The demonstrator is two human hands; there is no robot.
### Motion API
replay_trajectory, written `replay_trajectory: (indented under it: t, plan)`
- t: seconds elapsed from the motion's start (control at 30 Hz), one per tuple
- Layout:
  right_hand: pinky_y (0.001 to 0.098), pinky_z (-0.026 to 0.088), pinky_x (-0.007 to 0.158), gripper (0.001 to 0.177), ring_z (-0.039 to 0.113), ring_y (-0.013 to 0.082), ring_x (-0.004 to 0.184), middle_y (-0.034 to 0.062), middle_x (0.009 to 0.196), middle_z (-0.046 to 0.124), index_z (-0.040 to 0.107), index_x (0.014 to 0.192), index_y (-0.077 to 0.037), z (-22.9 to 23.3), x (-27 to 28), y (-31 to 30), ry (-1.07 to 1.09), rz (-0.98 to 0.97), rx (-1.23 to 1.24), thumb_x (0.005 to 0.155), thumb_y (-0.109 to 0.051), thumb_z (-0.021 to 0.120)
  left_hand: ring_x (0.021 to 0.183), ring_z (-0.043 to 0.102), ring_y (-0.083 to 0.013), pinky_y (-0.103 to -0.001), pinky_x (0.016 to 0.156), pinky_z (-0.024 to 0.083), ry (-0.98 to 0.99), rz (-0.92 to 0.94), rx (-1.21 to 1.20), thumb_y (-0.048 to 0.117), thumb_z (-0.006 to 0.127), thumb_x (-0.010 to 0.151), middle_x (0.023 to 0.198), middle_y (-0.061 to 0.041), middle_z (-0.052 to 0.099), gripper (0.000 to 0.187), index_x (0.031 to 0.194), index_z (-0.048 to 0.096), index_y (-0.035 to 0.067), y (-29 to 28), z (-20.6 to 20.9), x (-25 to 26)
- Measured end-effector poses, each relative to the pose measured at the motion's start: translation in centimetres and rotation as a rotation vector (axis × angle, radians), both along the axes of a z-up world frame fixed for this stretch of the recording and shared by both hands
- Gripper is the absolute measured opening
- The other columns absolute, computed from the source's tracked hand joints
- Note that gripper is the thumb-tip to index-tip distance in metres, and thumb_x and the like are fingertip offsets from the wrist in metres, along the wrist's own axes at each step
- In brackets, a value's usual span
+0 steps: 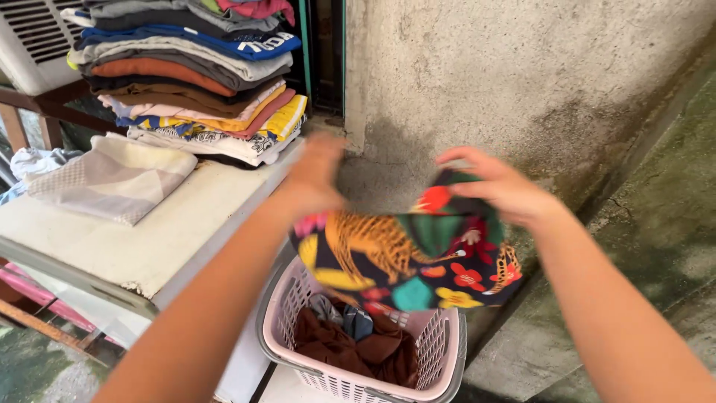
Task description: Folding various items of laundry on top of an appliance in an outdoor utility area.
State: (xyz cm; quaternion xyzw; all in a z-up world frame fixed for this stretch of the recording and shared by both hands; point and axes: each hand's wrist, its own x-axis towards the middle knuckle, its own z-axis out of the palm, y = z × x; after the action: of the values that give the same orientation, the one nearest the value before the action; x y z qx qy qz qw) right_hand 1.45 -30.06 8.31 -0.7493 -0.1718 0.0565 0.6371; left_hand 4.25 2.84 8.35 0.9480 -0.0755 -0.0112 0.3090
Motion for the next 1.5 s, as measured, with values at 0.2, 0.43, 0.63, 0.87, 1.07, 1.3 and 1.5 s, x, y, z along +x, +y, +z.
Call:
replay_trajectory:
  t: [0.2, 0.43, 0.63, 0.87, 1.07, 1.3, 1.5]
  plan:
    - [0.0314, 0.055, 0.087, 0.040, 0.068, 0.0181, 0.101, 0.0094, 0.111, 0.072, 0.057, 0.122, -0.008, 1.2, 0.3, 5.3, -0.068, 0.282, 0.051, 0.086, 0.007, 0.068, 0.114, 0.057, -0.0396, -0.046, 0.097, 0.050, -0.364, -0.717, -0.162, 0.026, 0.100, 0.061, 0.123, -0.032, 0.063, 0.072, 0.120, 0.069, -0.002, -5.8, -4.7, 3.6]
    - [0.0281, 0.056, 0.085, 0.034, 0.069, 0.0140, 0.096, 0.0077, 0.106, 0.072, 0.057, 0.108, -0.008, 2.1, 0.8, 4.3, -0.149, 0.265, 0.128, 0.084, 0.007, 0.076, 0.096, 0.059, -0.0126, -0.031, 0.086, 0.049, 0.078, -0.706, -0.871, 0.008, 0.089, 0.075, 0.109, -0.005, 0.063, 0.039, 0.096, 0.056, 0.008, -6.1, -0.9, 2.2]
    - [0.0302, 0.057, 0.082, 0.033, 0.070, 0.0148, 0.093, 0.0073, 0.102, 0.074, 0.060, 0.107, -0.008, 5.1, 0.0, 6.0, -0.180, 0.300, 0.171, 0.081, 0.004, 0.077, 0.086, 0.071, -0.0098, -0.026, 0.080, 0.055, 0.120, -0.608, -0.601, 0.012, 0.089, 0.069, 0.093, -0.002, 0.077, 0.036, 0.102, 0.075, 0.010, -3.9, 4.1, -1.7]
    - [0.0355, 0.057, 0.082, 0.034, 0.073, 0.0178, 0.088, 0.0075, 0.093, 0.083, 0.077, 0.106, -0.005, 1.4, 6.1, 6.2, -0.369, 0.178, -0.586, 0.073, -0.012, 0.080, 0.068, 0.067, -0.0094, -0.026, 0.063, 0.053, -0.420, -0.299, -0.378, 0.018, 0.091, 0.074, 0.078, -0.003, 0.073, 0.027, 0.090, 0.077, 0.002, 7.1, 14.4, -2.9]
    - [0.0447, 0.058, 0.077, 0.019, 0.072, 0.0342, 0.077, 0.0174, 0.085, 0.074, 0.078, 0.100, -0.014, 6.3, 10.6, 6.1, -0.682, -0.465, -0.800, 0.087, -0.025, 0.069, 0.085, 0.072, -0.0314, -0.039, 0.077, 0.057, -0.586, 0.031, 0.437, 0.035, 0.094, 0.059, 0.094, -0.017, 0.074, 0.057, 0.106, 0.077, 0.008, 20.4, 18.7, -6.7]
    - [0.0481, 0.056, 0.082, 0.023, 0.069, 0.0401, 0.085, 0.0178, 0.092, 0.073, 0.078, 0.113, -0.016, 15.7, 12.9, 7.6, -1.026, -0.678, -0.724, 0.093, -0.022, 0.067, 0.093, 0.071, -0.0357, -0.049, 0.082, 0.057, -0.644, 0.421, 0.807, 0.045, 0.084, 0.073, 0.093, -0.011, 0.076, 0.038, 0.103, 0.083, 0.023, 37.7, 20.8, -5.8]
    - [0.0515, 0.055, 0.088, 0.022, 0.069, 0.0425, 0.096, 0.0185, 0.098, 0.074, 0.078, 0.112, -0.015, 16.5, 17.1, 9.1, -1.162, -0.937, -0.890, 0.099, -0.023, 0.063, 0.084, 0.070, -0.0357, -0.046, 0.078, 0.057, -1.031, 0.421, 0.500, 0.036, 0.083, 0.089, 0.094, -0.016, 0.075, 0.029, 0.113, 0.083, 0.019, 51.4, 20.7, -2.3]
